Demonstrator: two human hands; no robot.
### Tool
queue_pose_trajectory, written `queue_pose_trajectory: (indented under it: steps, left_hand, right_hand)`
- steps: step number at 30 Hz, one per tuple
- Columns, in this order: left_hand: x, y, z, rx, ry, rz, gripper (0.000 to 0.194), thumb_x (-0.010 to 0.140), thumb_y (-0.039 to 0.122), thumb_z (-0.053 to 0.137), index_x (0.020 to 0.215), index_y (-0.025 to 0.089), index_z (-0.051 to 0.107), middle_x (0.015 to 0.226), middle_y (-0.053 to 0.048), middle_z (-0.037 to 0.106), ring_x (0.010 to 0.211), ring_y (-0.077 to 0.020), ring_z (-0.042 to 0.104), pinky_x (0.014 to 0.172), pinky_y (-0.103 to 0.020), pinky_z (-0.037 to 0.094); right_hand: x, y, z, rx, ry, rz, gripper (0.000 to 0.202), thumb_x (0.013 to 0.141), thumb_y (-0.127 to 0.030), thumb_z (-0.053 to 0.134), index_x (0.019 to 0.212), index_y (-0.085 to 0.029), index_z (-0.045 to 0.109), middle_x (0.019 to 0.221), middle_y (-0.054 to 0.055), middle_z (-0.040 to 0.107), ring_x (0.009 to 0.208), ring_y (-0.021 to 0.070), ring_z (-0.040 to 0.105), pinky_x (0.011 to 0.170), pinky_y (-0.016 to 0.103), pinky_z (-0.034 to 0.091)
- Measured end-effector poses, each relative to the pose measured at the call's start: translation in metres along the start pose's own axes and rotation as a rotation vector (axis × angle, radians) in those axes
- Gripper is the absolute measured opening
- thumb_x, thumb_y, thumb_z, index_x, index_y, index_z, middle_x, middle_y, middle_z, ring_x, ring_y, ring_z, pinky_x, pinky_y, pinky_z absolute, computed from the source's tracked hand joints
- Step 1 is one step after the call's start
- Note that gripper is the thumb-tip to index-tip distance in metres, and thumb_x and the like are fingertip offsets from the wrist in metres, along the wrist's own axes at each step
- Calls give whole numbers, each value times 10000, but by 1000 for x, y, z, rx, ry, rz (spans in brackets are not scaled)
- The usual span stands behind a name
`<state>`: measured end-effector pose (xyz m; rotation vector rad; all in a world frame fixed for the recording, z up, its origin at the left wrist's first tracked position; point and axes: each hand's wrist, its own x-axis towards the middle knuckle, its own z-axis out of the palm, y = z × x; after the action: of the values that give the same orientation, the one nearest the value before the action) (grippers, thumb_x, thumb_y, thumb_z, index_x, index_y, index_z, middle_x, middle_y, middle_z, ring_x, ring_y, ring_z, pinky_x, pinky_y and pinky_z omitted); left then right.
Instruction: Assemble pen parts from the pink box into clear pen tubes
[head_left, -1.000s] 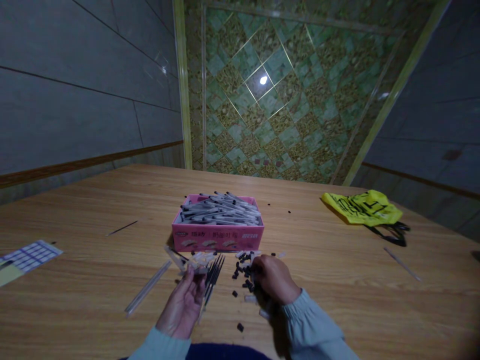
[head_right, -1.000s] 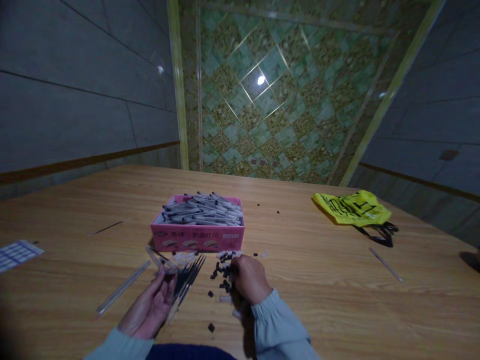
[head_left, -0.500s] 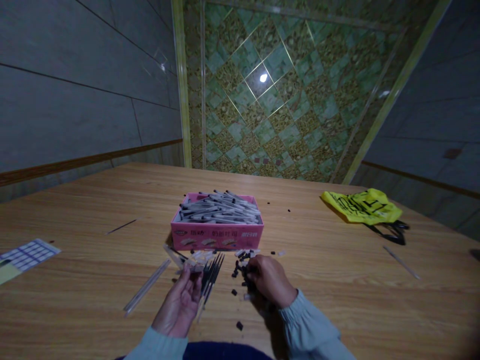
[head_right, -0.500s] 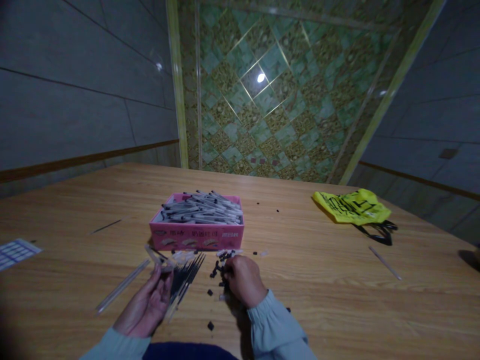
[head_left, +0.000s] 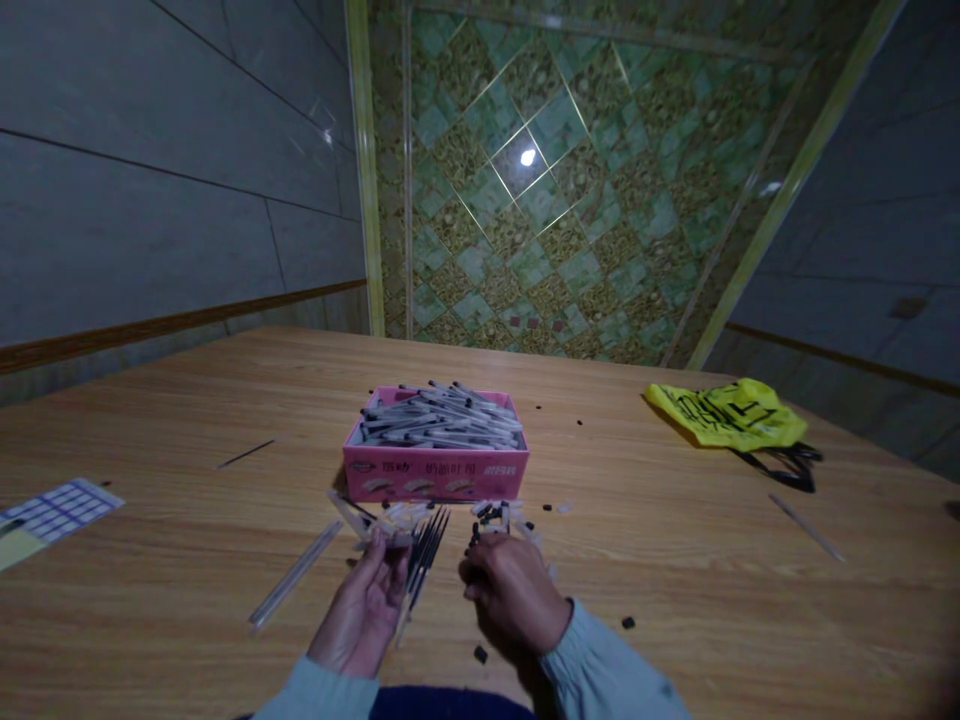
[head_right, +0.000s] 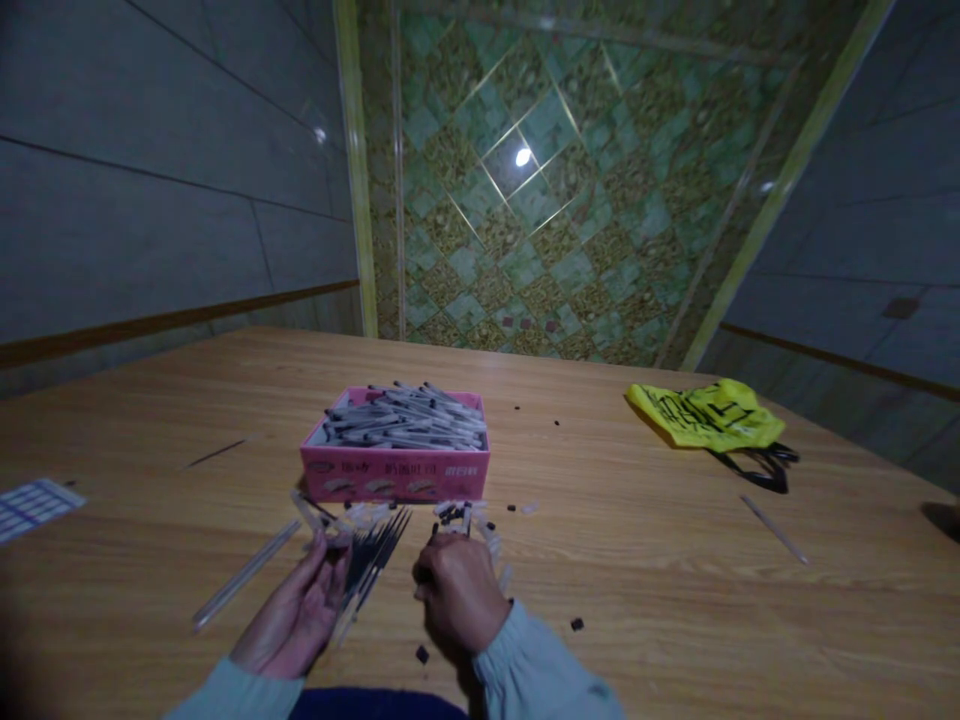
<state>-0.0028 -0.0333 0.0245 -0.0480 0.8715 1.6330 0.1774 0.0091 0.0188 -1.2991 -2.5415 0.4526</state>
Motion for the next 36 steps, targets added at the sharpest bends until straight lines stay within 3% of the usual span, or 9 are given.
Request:
queue_pose_trajectory:
  steps: [2,6,9,19,28,32,36]
  left_hand:
    - [1,-2,-2,61,-21,64,176,826,12,480,879,104,620,688,-31,702,562,-94,666,500,-141,548]
    - [3,-7,-6,231,-117,199,84,774,64,586,841,93,629,735,-78,712,586,-119,663,539,-182,555]
    - [3,-9,-8,293,-182,236,212,696,140,699,890,99,623,767,-85,712,614,-135,662,569,-211,557]
    - [2,-10,-7,354,-178,272,329,611,252,776,851,117,597,733,-78,705,621,-145,658,568,-222,547]
    - [-1,-9,-6,345,-157,245,397,562,332,799,840,125,605,728,-51,701,624,-141,657,561,-219,548]
    - [0,-9,-7,335,-165,242,420,553,324,807,868,130,609,753,-54,707,636,-135,655,569,-215,548]
    - [2,-9,-8,326,-161,230,415,549,316,811,860,125,614,751,-58,710,632,-131,653,569,-207,546]
  right_hand:
    - [1,-4,1,214,63,33,84,737,-237,601,764,-188,663,818,34,662,816,172,593,710,247,395]
    - [6,-12,5,907,194,112,184,731,-335,620,787,-159,612,615,-5,598,560,137,579,541,230,438]
    - [10,-15,8,1209,237,106,301,656,-415,703,767,-149,618,533,-29,560,423,104,517,432,210,409]
    - [7,-23,8,1337,253,66,275,624,-366,760,754,-148,653,521,-12,603,452,124,571,468,230,459]
    - [3,-24,6,1166,348,58,200,616,-269,759,714,-134,648,609,12,618,557,125,578,519,214,442]
    - [3,-27,4,1319,249,84,274,656,-355,734,725,-132,592,574,23,633,517,139,607,503,228,462]
    - [4,-30,3,1463,195,127,375,608,-395,765,667,-161,478,677,57,678,552,177,661,500,245,491]
